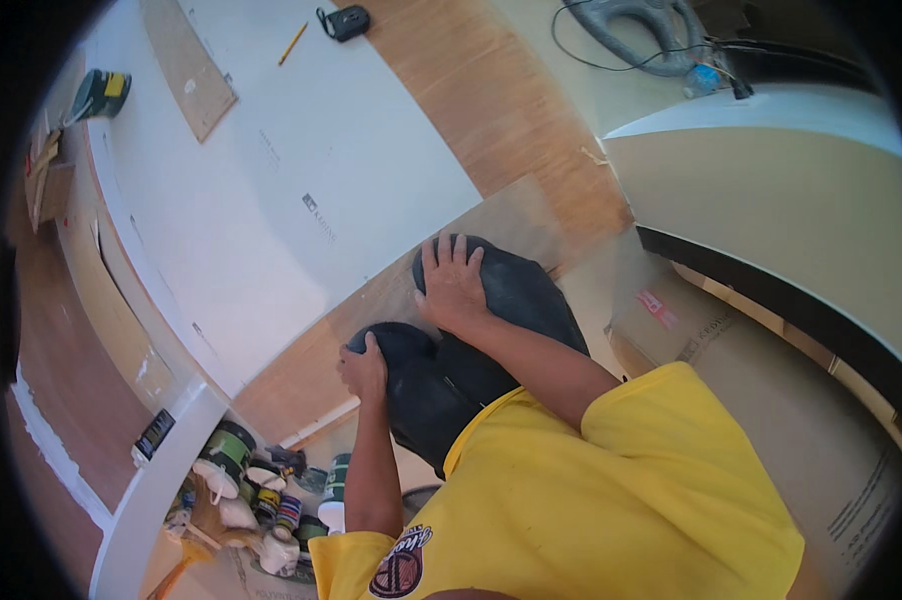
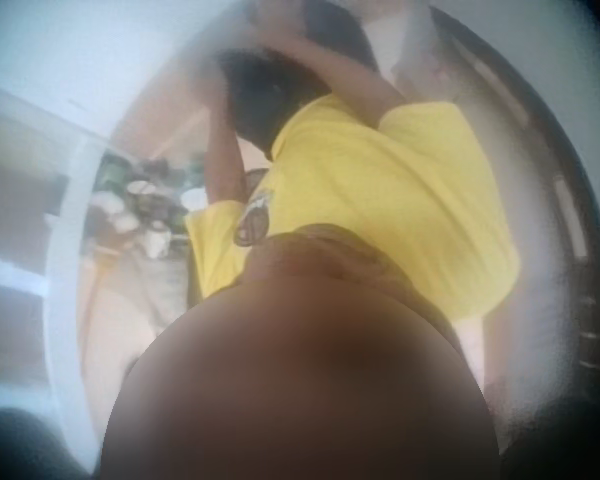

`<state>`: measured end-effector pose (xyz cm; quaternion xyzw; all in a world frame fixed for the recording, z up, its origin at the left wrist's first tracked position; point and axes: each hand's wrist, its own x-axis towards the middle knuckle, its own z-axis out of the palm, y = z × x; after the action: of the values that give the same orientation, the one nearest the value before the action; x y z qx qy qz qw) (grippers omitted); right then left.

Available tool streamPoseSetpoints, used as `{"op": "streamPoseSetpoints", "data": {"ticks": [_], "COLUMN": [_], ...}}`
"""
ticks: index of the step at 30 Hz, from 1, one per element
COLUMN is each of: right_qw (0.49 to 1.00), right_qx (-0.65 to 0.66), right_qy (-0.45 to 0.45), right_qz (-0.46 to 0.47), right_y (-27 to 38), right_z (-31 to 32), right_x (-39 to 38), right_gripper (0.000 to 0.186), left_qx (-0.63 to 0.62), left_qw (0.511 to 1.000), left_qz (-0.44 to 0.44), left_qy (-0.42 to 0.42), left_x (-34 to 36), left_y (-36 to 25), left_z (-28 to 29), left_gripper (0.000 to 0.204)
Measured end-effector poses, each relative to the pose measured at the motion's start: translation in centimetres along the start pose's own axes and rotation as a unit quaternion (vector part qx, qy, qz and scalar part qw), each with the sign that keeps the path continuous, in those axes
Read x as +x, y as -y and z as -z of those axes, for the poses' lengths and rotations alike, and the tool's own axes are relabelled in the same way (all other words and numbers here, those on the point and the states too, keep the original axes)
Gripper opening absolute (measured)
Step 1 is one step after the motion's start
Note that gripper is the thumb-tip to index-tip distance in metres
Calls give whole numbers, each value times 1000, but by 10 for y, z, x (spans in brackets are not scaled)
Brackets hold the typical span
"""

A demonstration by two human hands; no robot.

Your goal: The person kneels on the floor and installs large white flooring panels, aligning them with existing wood-look planks. They lift and position the panels by hand, occasionally walking around the room to reposition materials.

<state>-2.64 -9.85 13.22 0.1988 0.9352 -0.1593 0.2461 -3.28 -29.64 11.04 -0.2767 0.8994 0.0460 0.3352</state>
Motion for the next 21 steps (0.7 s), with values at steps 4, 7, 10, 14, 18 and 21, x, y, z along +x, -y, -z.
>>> {"op": "streamPoseSetpoints", "data": {"ticks": [4,7,10,14,18,21], "right_qw": [1000,1000,999,997,992,992], "right_qx": [-4,-11,-23,-31,-67,-84], "right_qy": [16,23,48,69,96,93], "right_qz": [6,7,-8,-20,-41,-31], "right_y": [2,4,7,15,28,34], "right_z": [1,0,0,5,7,5], "right_x": [6,10,14,26,37,41], "right_gripper": [82,81,81,83,85,85], "left_qx": [4,0,16,46,50,38], "left_qw": [1000,1000,999,998,993,994], "left_qz": [-11,-17,-16,-13,5,1], "left_qy": [10,22,35,48,104,101], "left_x": [6,13,18,27,39,43], "left_y": [-3,-5,-10,-18,-19,-15], "left_z": [2,4,5,7,12,18], "left_gripper": [74,74,75,74,69,64]}}
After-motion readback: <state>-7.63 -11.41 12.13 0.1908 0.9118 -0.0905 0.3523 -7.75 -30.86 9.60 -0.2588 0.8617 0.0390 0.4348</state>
